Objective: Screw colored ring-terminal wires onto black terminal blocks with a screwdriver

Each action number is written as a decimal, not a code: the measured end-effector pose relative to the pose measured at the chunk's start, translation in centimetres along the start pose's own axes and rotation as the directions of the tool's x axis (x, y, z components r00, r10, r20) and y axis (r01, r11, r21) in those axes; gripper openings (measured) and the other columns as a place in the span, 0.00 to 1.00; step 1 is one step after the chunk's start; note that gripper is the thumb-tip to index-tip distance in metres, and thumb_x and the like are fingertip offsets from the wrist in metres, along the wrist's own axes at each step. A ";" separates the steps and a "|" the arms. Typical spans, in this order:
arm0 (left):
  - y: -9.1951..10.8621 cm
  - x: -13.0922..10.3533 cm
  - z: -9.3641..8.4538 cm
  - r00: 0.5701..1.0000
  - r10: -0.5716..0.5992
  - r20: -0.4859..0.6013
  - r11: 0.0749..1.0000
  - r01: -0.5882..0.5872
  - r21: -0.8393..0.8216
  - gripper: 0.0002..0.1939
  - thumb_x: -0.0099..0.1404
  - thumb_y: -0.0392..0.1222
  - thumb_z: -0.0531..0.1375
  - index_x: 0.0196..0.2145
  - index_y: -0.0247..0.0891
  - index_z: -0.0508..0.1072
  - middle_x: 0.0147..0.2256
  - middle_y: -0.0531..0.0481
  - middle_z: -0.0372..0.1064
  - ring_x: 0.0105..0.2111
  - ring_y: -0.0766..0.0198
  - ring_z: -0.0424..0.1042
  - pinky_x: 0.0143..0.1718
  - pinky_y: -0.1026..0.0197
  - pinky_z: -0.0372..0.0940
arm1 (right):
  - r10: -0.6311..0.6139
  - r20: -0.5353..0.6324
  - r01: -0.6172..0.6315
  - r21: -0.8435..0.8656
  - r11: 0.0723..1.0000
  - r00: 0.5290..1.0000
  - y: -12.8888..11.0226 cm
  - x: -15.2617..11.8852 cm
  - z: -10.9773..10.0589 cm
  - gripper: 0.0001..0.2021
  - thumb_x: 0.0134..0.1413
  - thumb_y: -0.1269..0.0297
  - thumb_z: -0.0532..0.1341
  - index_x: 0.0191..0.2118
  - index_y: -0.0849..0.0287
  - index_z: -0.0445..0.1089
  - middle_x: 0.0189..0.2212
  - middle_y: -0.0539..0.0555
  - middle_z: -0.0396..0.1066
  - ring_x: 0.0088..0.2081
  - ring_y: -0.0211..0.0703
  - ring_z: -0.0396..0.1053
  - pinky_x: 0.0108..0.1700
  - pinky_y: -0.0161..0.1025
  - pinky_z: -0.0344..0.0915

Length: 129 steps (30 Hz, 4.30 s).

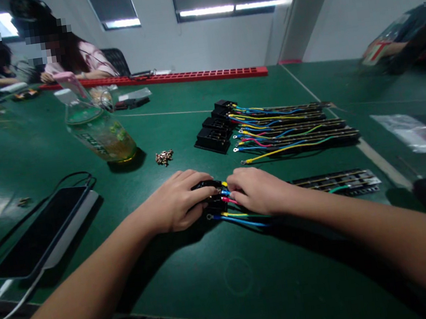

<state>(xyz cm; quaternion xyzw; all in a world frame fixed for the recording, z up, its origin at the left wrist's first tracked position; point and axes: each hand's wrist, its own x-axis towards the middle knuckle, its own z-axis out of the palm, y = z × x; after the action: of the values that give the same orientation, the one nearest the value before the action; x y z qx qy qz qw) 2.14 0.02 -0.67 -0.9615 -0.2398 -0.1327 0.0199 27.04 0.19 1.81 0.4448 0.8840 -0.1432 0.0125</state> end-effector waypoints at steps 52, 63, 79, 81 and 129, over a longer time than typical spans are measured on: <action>0.5 0.6 0.5 0.998 -0.064 0.023 0.998 0.064 0.023 0.13 0.72 0.41 0.58 0.52 0.41 0.74 0.54 0.41 0.71 0.49 0.50 0.71 0.49 0.48 0.67 | -0.055 -0.094 0.059 0.039 0.998 0.994 0.4 0.2 0.3 0.08 0.62 0.67 0.59 0.35 0.62 0.75 0.34 0.56 0.73 0.35 0.40 0.63 0.38 0.36 0.54; 0.2 0.1 1.0 0.999 -0.038 -0.038 0.999 0.039 0.024 0.13 0.72 0.42 0.58 0.52 0.40 0.75 0.61 0.38 0.68 0.54 0.47 0.72 0.52 0.45 0.68 | -0.061 -0.098 0.065 0.046 0.997 0.993 0.4 0.2 0.3 0.08 0.62 0.67 0.60 0.35 0.62 0.76 0.34 0.55 0.73 0.35 0.40 0.63 0.38 0.36 0.53; 0.3 0.1 0.4 0.998 -0.060 -0.005 0.997 0.060 0.041 0.16 0.72 0.41 0.58 0.55 0.41 0.77 0.59 0.36 0.69 0.54 0.44 0.73 0.52 0.42 0.71 | -0.074 -0.091 0.077 0.026 0.997 0.993 0.5 0.0 0.0 0.08 0.63 0.66 0.60 0.37 0.62 0.75 0.35 0.55 0.72 0.36 0.40 0.63 0.38 0.36 0.53; 0.3 0.1 0.5 0.998 -0.064 -0.009 0.997 0.064 0.035 0.16 0.72 0.40 0.58 0.55 0.40 0.77 0.60 0.35 0.69 0.54 0.43 0.74 0.51 0.41 0.72 | -0.091 -0.072 0.092 -0.001 0.996 0.993 0.3 0.0 -0.2 0.08 0.64 0.65 0.60 0.39 0.62 0.76 0.35 0.55 0.72 0.36 0.40 0.64 0.39 0.36 0.54; -0.2 -0.2 0.5 0.995 -0.092 0.027 0.995 0.093 -0.044 0.18 0.73 0.43 0.58 0.58 0.44 0.76 0.61 0.39 0.69 0.55 0.47 0.73 0.56 0.41 0.72 | 0.714 -0.621 -0.904 0.020 0.427 0.324 -0.4 -22.3 8.4 0.37 0.62 0.34 0.53 0.65 0.55 0.66 0.64 0.70 0.61 0.36 0.61 0.78 0.27 0.51 0.70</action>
<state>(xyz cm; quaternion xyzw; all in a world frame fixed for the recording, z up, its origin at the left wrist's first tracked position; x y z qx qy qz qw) 2.02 0.15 -1.17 -0.9512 -0.2811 -0.1268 -0.0108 39.33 -19.69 -2.78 0.8417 0.5052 0.1667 -0.0925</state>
